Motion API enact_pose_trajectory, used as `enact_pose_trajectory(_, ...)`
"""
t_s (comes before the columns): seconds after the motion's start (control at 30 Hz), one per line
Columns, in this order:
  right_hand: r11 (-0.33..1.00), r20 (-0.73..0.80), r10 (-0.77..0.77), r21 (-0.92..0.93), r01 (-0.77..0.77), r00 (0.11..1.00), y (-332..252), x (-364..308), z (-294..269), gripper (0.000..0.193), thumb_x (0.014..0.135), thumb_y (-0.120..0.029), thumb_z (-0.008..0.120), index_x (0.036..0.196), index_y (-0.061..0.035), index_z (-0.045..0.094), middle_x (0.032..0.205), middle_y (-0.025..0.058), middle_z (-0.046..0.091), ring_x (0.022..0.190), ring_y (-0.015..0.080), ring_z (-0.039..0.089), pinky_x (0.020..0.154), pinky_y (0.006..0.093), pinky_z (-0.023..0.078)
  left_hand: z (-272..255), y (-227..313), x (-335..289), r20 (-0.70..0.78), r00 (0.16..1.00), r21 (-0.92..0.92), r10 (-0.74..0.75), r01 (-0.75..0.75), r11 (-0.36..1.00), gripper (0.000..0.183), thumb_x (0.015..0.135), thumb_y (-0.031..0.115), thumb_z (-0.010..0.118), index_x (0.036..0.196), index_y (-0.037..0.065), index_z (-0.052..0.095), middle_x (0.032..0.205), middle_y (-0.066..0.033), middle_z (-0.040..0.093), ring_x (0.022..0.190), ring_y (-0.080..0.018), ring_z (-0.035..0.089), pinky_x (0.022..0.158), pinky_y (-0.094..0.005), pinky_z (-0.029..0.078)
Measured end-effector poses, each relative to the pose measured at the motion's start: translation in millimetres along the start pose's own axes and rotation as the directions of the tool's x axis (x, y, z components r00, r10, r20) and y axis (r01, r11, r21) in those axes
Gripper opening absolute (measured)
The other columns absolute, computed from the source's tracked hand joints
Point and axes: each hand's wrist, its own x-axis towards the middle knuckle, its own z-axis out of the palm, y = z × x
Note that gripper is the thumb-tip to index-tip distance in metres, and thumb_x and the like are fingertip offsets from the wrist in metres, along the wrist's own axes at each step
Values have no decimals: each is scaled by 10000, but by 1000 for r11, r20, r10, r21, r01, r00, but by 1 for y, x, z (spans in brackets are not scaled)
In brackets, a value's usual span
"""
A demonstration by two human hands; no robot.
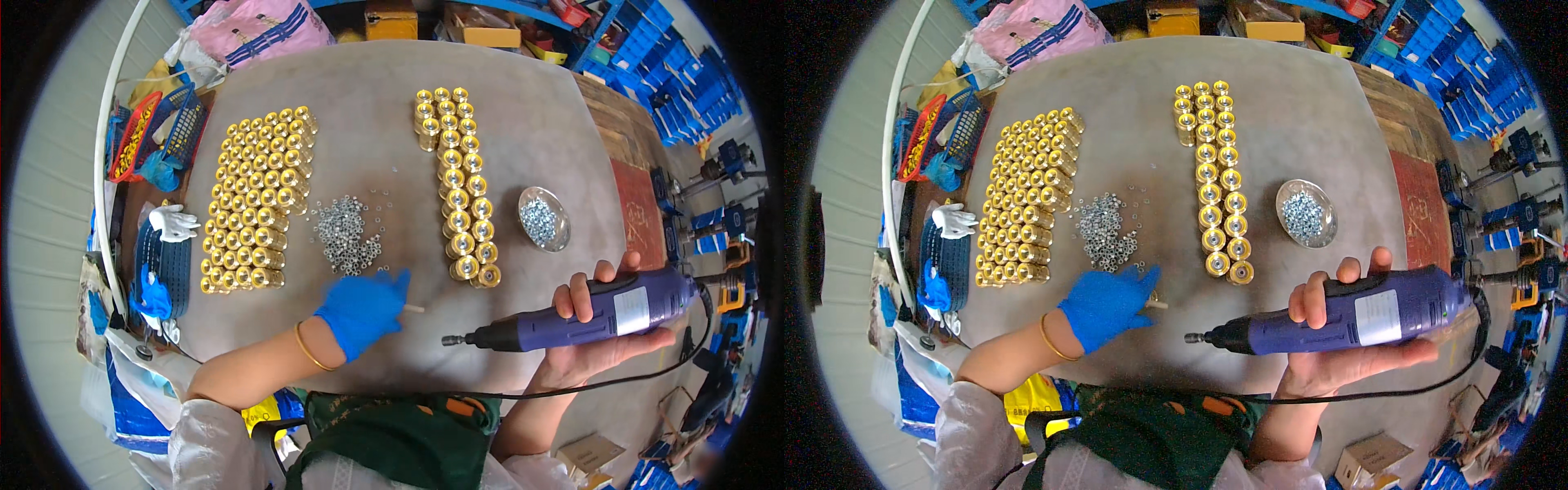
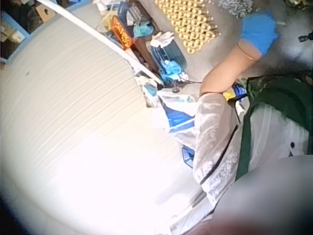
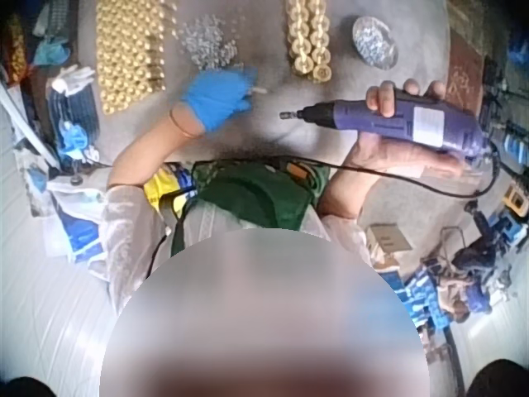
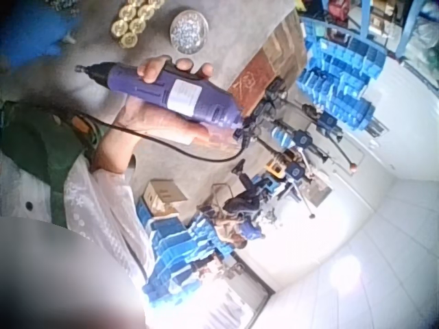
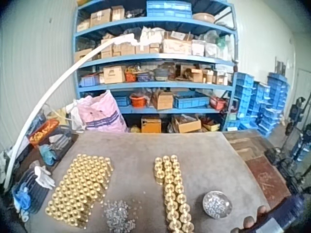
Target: Assembling electronic components by inserting small pins or screws into cylindrical housings using an electric screwdriver.
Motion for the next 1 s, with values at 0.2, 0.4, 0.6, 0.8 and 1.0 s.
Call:
enact_pose_trajectory(0.2,979,3,-202,38,202,979,-5,-2,-4,738,648,-588,652,1113,-56,442,1066,99,510,619,168,491,519,277,363,31,-28,-3,-209,976,-516,55,-158,842,351,805,259,554,1039,-1,519,754,-145,610,591,-267,587,512,-336,473)
enact_pose_trajectory(0.4,978,13,-176,114,173,984,-6,4,3,609,750,-532,554,1046,-10,450,1153,181,489,568,146,477,483,253,365,65,-6,-26,-568,822,-669,-24,-445,595,198,820,54,526,1018,59,527,869,-131,610,666,-184,615,589,-270,496)
enact_pose_trajectory(0.6,980,55,-145,147,135,988,-1,4,9,481,753,-392,622,999,-38,409,1048,196,517,599,116,498,541,214,419,56,6,-30,-546,835,-744,-66,-447,497,225,824,63,514,1033,-16,532,854,-120,616,694,-165,611,604,-265,495)
enact_pose_trajectory(0.8,988,-64,-134,74,139,989,-3,1,7,613,765,-551,526,1046,-12,445,1092,169,522,504,144,451,468,264,353,51,13,-31,-324,922,-942,-211,-294,161,396,866,301,443,1005,-45,573,752,-88,612,659,-123,585,550,-223,459)
enact_pose_trajectory(1.0,989,-39,-122,76,124,992,0,4,10,668,740,-599,538,1069,-28,427,1031,141,526,498,151,445,476,279,357,54,16,-31,-103,946,-995,-308,-103,18,413,875,354,435,961,-21,587,708,-78,593,585,-108,538,501,-213,423)
